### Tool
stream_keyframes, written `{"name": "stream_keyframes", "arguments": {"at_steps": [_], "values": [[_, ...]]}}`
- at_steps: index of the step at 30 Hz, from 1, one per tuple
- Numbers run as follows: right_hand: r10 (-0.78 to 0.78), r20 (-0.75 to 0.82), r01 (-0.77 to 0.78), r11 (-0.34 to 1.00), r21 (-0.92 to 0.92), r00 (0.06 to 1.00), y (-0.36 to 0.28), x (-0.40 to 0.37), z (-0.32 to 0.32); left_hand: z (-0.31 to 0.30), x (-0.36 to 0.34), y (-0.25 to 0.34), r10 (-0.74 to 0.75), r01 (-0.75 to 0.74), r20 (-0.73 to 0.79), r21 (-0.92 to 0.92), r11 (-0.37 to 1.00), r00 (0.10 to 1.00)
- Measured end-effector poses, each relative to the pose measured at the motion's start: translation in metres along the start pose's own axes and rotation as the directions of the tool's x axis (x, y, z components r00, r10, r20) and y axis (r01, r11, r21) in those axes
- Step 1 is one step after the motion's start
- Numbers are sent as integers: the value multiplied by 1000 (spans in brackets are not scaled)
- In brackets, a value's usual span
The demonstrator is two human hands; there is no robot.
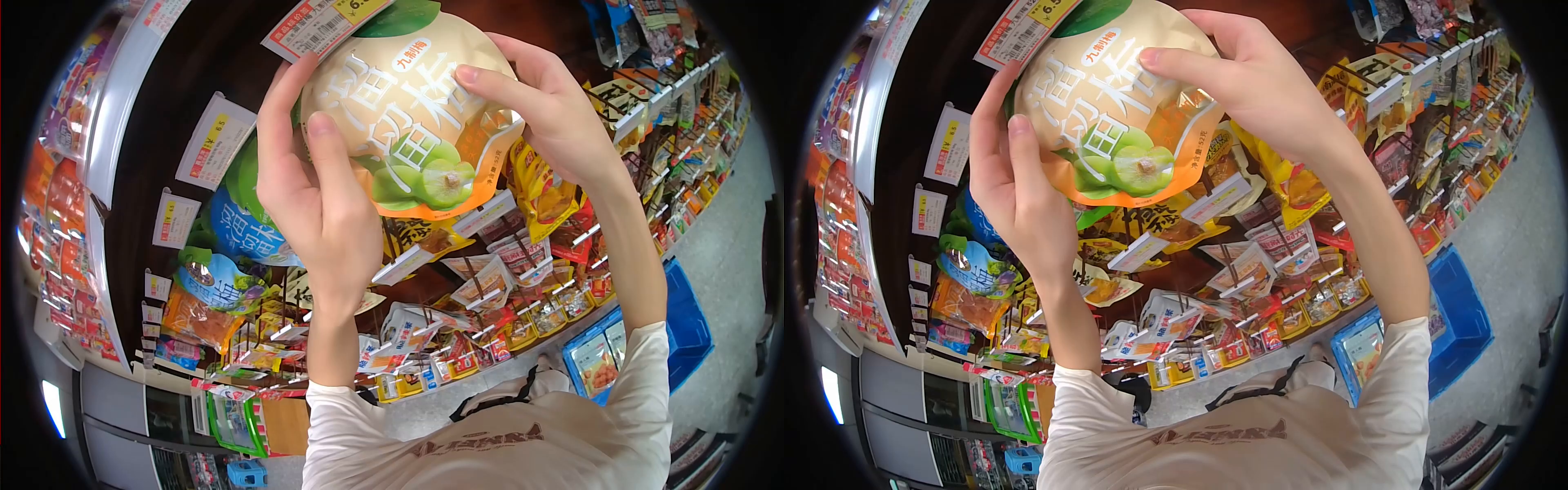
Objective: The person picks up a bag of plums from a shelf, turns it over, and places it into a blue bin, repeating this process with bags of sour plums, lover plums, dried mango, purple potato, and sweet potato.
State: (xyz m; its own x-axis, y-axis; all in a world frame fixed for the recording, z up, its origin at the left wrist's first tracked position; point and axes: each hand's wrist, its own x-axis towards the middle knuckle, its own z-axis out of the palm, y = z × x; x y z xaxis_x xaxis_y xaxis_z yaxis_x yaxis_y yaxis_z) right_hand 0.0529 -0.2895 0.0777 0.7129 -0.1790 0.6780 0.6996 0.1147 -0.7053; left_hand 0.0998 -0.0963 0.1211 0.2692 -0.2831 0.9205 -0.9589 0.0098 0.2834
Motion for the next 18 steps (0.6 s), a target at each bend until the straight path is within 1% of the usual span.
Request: {"name": "stream_keyframes", "arguments": {"at_steps": [2,3,5,7,8,9,10,11,12,14,18], "values": [[-53,-44,52,999,-16,998,2,1,2,0,3,4,-1,1,-17,18,1000,1000],[-53,-44,52,999,-15,998,1,1,1,0,3,6,-2,3,-21,32,999,1000],[21,-52,-22,999,-33,998,-1,-1,-1,-1,4,15,-6,7,-27,50,999,1000],[17,-56,-20,998,-64,998,4,-1,-1,1,3,26,-189,185,-52,-80,980,981],[11,-63,-17,995,-97,998,7,-1,-2,1,4,23,-191,186,-51,-80,979,980],[13,-65,-19,995,-96,998,7,-1,-2,1,6,16,-97,89,-68,-110,990,993],[-13,-59,4,989,-145,998,7,0,-2,0,6,12,-2,-10,-88,-140,990,996],[-38,-52,28,981,-192,998,7,1,-1,0,6,11,-3,-9,-87,-140,990,996],[-38,-53,27,981,-192,998,8,2,-1,0,5,11,-12,-2,-81,-175,985,997],[-39,-80,28,989,-143,996,14,4,0,0,4,10,-20,4,-75,-209,978,997],[-62,-61,54,990,-127,996,24,7,-1,0,0,9,-37,25,-46,-234,972,998]]}}
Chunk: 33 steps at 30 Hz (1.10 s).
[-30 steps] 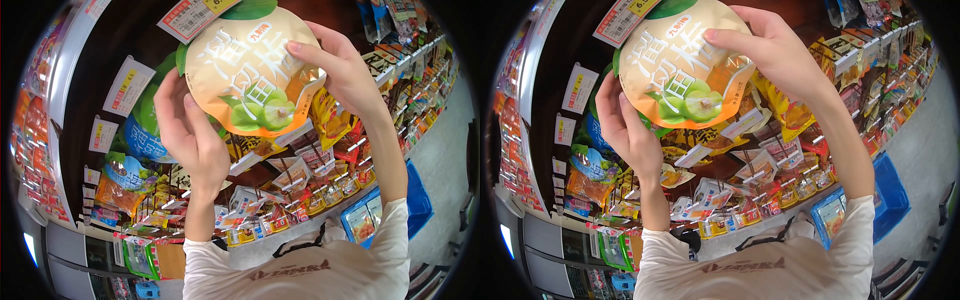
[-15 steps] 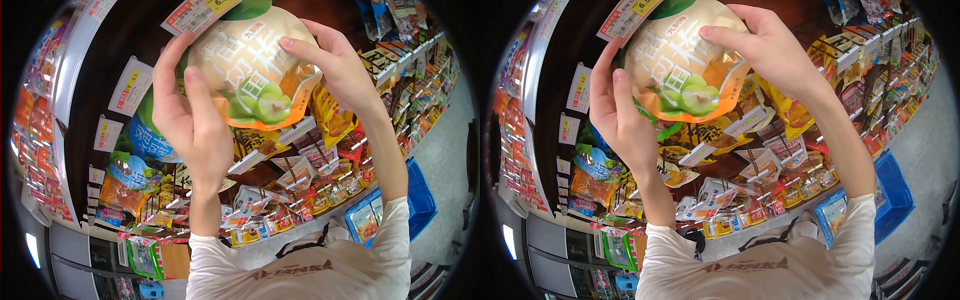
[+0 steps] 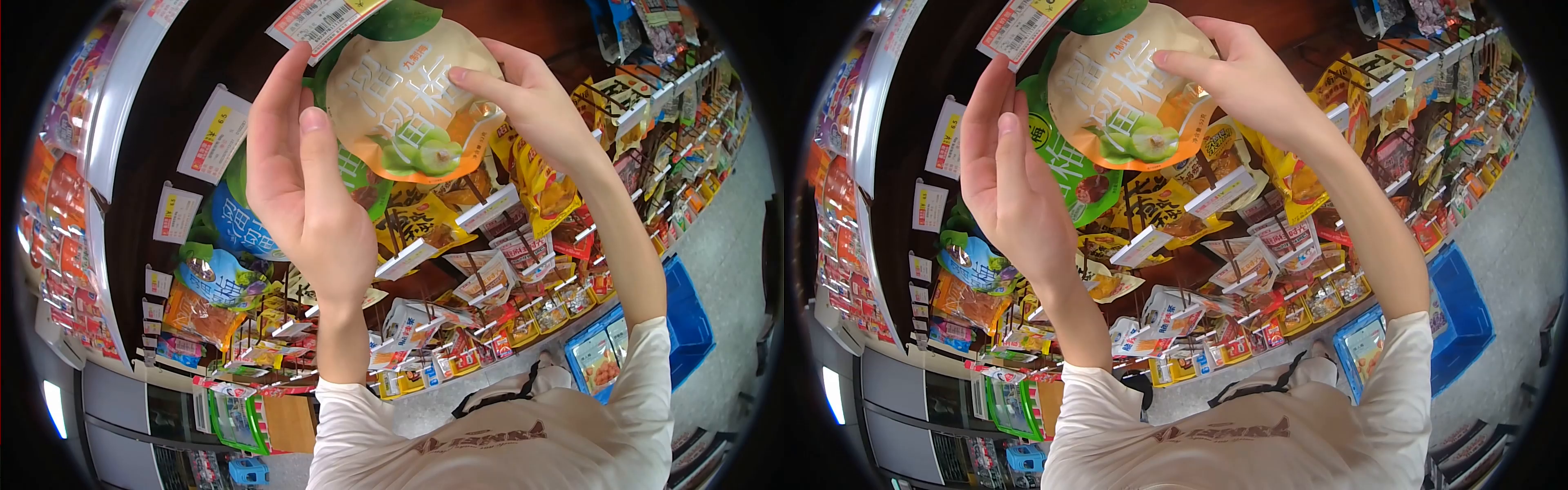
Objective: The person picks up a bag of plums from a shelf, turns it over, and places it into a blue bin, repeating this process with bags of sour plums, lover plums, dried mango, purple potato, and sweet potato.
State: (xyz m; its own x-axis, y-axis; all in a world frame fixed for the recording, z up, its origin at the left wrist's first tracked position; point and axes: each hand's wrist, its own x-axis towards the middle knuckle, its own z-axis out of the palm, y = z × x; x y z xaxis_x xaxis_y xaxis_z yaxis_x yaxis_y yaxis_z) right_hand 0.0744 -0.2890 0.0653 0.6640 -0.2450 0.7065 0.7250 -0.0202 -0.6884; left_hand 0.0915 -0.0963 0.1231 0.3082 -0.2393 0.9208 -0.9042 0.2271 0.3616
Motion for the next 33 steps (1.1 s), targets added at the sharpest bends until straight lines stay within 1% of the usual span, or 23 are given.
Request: {"name": "stream_keyframes", "arguments": {"at_steps": [2,4,5,7,8,10,11,13,14,16,17,19,21,23,24,25,26,27,28,29,31,32,33], "values": [[38,-23,-38,999,-27,999,0,1,2,-2,-2,-2,-6,7,6,-8,1000,1000],[47,-25,-48,999,-26,999,6,4,2,-6,-6,-8,29,-30,25,5,1000,999],[57,-30,-57,998,-23,998,10,6,2,-11,-8,-13,43,-47,51,79,996,998],[60,-33,-61,998,-27,998,18,9,0,-18,-14,-9,-5,-15,78,257,966,997],[64,-35,-65,997,-31,997,22,10,0,-19,-18,-10,-5,-15,77,256,967,997],[73,-34,-74,997,-25,997,29,14,-2,-24,-26,-15,9,-24,45,350,936,999],[83,-34,-84,996,-18,996,32,15,-2,-26,-30,-16,9,-24,43,350,936,999],[82,-42,-83,996,-36,996,38,16,-3,-32,-36,-18,-2,0,3,454,891,1000],[81,-47,-84,995,-53,996,40,17,-1,-37,-39,-20,-3,5,-6,458,889,1000],[97,-49,-98,995,-25,994,36,15,2,-46,-43,-25,180,-152,27,667,730,983],[113,-57,-113,994,4,992,34,15,3,-48,-45,-27,179,-148,23,669,728,984],[122,-66,-122,992,1,990,33,14,4,-50,-45,-31,298,-201,-7,723,661,954],[131,-74,-131,991,-3,989,31,15,3,-55,-47,-36,315,-195,-25,739,645,949],[130,-142,-133,991,-12,981,30,15,2,-58,-47,-40,335,-188,-43,756,627,941],[102,-182,-116,991,-68,978,29,16,2,-60,-47,-42,346,-188,-36,784,591,938],[104,-176,-117,991,-66,979,30,18,-1,-62,-47,-44,356,-189,-27,810,555,934],[100,-131,-108,993,-57,986,30,20,-6,-66,-48,-46,318,-189,13,827,529,948],[93,-85,-98,994,-49,992,30,23,-11,-65,-48,-46,318,-186,11,830,527,948],[128,-141,-138,989,-59,982,29,27,-15,-63,-49,-46,294,-174,15,834,523,956],[72,-150,-86,992,-88,986,28,27,-16,-62,-49,-46,271,-163,19,839,519,962],[-17,-99,3,990,-142,995,28,34,-25,-65,-51,-49,244,-168,43,839,518,969],[-18,-97,4,990,-143,995,27,34,-27,-63,-51,-48,232,-165,49,842,514,971],[-46,-91,28,980,-195,995,22,34,-27,-62,-51,-48,220,-162,55,844,510,974]]}}
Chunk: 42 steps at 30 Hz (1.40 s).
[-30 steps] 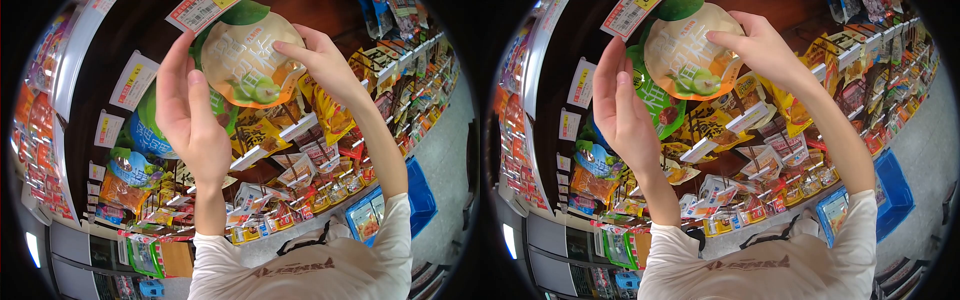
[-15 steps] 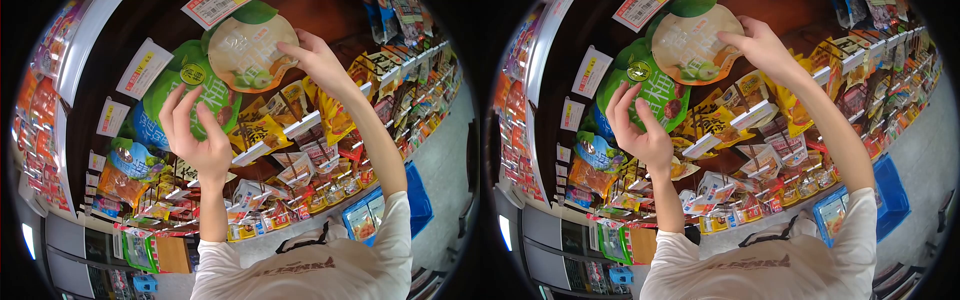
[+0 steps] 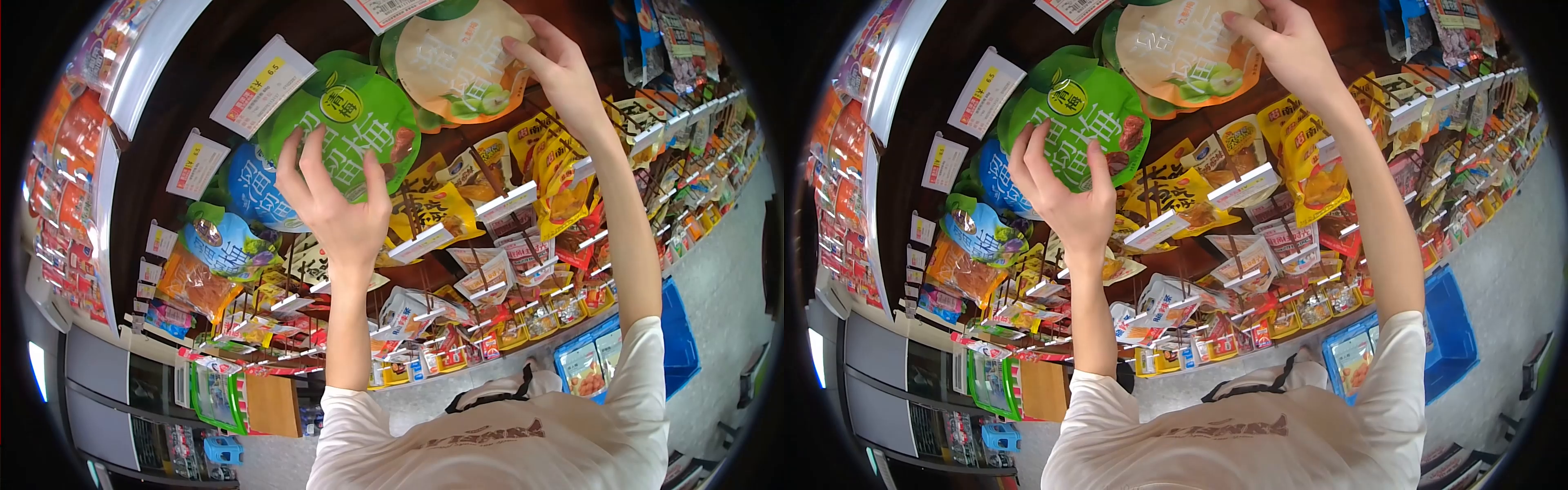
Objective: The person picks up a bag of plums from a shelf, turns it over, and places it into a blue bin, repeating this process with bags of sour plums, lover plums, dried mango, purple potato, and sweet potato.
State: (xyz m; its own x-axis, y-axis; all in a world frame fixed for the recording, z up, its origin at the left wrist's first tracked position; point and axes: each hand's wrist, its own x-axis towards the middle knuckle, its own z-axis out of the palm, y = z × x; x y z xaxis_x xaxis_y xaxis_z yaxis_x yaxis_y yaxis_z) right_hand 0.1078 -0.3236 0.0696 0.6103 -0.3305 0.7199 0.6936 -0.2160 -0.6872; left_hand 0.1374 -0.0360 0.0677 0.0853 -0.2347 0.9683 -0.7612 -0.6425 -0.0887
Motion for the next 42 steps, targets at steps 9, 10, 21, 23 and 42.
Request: {"name": "stream_keyframes", "arguments": {"at_steps": [9,10,21,23,42], "values": [[-16,6,16,1000,-23,1000,4,-5,7,3,-4,2,16,-16,37,13,1000,999],[14,-8,-14,1000,9,1000,4,-6,10,2,-5,2,15,-16,37,13,1000,999],[110,34,-112,992,50,993,1,-19,25,-1,-8,0,25,-23,111,-17,1000,993],[112,66,-115,992,59,992,2,-20,25,-2,-10,2,24,-21,128,-29,999,991],[-348,17,307,803,-511,937,-48,-91,-6,-26,-44,42,44,-53,72,138,989,996]]}}
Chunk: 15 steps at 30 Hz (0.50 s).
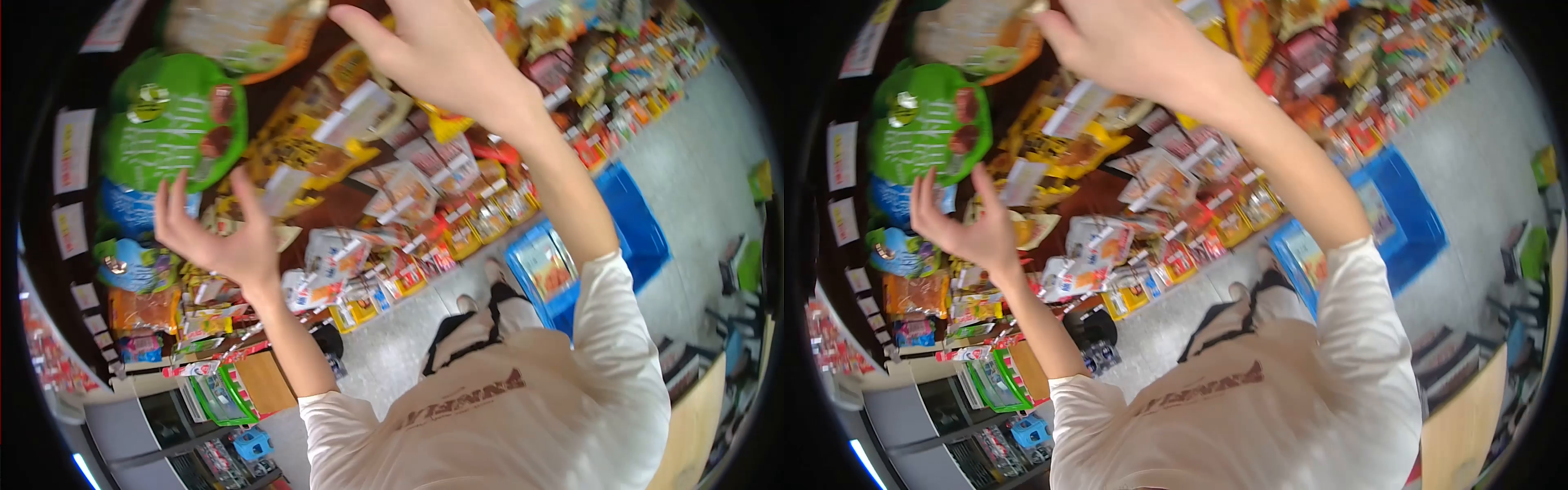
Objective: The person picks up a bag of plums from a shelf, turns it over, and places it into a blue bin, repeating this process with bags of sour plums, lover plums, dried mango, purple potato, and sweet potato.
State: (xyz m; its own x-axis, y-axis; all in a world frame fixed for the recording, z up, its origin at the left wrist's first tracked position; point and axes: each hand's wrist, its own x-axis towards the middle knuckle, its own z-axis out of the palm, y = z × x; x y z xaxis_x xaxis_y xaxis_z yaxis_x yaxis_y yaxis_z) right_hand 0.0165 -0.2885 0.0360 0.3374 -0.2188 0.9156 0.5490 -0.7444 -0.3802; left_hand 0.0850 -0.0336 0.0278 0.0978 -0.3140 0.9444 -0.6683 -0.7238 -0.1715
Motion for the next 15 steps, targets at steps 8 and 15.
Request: {"name": "stream_keyframes", "arguments": {"at_steps": [8,15], "values": [[175,-76,-176,984,-9,982,-27,-127,-59,-69,-78,9,-170,125,-209,-216,968,963],[630,127,-633,774,-19,766,-115,-279,-107,-145,-188,72,-494,486,69,-341,805,867]]}}
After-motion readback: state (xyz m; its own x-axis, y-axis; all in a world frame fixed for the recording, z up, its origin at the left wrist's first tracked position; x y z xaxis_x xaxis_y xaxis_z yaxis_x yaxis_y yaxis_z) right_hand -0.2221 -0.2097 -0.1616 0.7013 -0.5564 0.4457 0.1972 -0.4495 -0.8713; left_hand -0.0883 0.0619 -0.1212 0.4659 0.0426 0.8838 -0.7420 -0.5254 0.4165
